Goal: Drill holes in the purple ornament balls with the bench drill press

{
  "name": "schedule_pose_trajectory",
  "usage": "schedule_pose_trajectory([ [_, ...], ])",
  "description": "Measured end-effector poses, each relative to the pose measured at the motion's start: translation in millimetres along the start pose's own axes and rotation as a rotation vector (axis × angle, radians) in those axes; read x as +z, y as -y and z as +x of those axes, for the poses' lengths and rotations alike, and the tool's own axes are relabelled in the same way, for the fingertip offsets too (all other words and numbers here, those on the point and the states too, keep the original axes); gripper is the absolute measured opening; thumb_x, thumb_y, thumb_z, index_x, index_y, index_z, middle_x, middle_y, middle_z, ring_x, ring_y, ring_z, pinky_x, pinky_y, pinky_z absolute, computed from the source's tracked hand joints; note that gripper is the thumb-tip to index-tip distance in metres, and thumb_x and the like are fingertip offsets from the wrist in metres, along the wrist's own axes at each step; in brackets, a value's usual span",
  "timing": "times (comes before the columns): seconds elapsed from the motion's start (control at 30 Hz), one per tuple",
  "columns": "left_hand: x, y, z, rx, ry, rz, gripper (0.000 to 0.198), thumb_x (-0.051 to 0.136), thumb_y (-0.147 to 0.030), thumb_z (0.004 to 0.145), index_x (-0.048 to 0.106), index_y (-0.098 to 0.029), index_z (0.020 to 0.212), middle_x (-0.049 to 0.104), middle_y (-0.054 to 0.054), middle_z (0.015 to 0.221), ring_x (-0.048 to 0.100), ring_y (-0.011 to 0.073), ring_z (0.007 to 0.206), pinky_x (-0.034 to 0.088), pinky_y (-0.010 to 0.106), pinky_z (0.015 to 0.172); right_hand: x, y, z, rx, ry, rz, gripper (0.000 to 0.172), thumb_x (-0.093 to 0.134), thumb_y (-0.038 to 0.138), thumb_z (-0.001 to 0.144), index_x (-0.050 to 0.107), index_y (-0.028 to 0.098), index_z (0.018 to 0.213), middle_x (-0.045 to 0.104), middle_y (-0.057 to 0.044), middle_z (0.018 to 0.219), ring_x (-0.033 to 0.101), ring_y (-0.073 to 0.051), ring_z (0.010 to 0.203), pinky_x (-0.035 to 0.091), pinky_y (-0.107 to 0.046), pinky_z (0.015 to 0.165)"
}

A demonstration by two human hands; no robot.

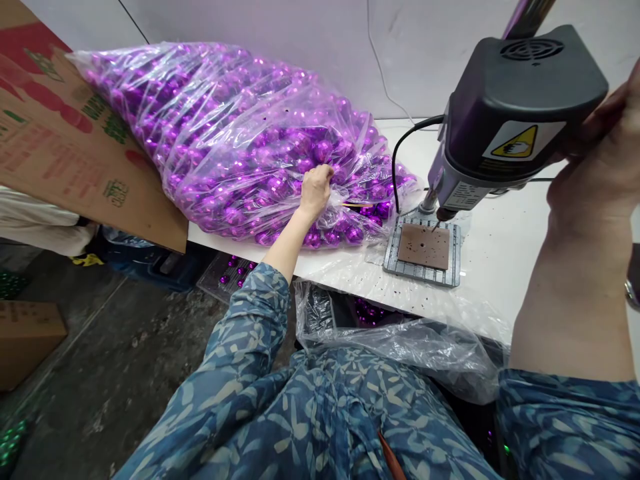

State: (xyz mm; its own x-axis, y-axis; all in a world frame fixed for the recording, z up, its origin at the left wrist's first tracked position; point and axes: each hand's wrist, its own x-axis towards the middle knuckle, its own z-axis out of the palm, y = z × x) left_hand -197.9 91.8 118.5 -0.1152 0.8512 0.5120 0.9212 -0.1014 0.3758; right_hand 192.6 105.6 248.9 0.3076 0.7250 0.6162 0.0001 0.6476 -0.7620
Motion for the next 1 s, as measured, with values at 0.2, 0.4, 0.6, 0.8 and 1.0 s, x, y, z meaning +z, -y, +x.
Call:
schedule_pose_trajectory([
  [0.2,3.3,11,2,-0.002,-0.057,-0.036,0.035,0.049,-0.002,0.1,0.074,-0.023,0.113,0.086,0.009,0.11,0.081,0.0257,0.111,0.06,0.04,0.109,1,-3,2,-0.033,-0.026,0.015,0.058,0.07,0.058,0.096,0.038,0.025,0.059,0.032,0.003,0.05,0.039,-0.011,0.043,0.029,-0.032,0.043],
  [0.4,-1.0,8,-2,0.022,-0.082,-0.093,0.035,0.048,-0.006,0.106,0.076,-0.025,0.116,0.086,0.007,0.11,0.083,0.0237,0.106,0.062,0.036,0.101,-1,2,-1,-0.013,-0.005,-0.041,0.066,0.074,0.071,0.09,0.039,0.024,0.061,0.033,0.003,0.05,0.043,-0.011,0.046,0.032,-0.03,0.046],
  [0.6,-8.5,11,5,-0.001,-0.039,-0.078,0.038,0.048,-0.004,0.1,0.08,-0.024,0.105,0.084,0.007,0.107,0.082,0.024,0.104,0.062,0.037,0.101,0,4,-1,-0.026,-0.004,-0.016,0.07,0.076,0.077,0.083,0.036,0.024,0.059,0.034,0.003,0.05,0.042,-0.01,0.046,0.031,-0.031,0.046],
  [0.8,-8.2,1,11,-0.023,0.069,-0.013,0.025,0.063,-0.017,0.107,0.079,-0.022,0.125,0.079,0.017,0.137,0.075,0.0324,0.133,0.057,0.048,0.12,5,6,-1,-0.063,0.017,0.043,0.073,0.079,0.081,0.078,0.034,0.027,0.059,0.028,0.005,0.048,0.039,-0.01,0.044,0.028,-0.032,0.044],
  [1.0,-7.9,-61,-17,0.119,0.125,0.127,0.061,0.097,-0.032,0.086,0.073,-0.024,0.142,0.06,0.024,0.167,0.037,0.0505,0.173,0.03,0.076,0.141,6,9,-3,-0.073,0.042,0.064,0.069,0.08,0.078,0.077,0.036,0.028,0.061,0.029,0.005,0.047,0.036,-0.01,0.043,0.026,-0.033,0.043],
])
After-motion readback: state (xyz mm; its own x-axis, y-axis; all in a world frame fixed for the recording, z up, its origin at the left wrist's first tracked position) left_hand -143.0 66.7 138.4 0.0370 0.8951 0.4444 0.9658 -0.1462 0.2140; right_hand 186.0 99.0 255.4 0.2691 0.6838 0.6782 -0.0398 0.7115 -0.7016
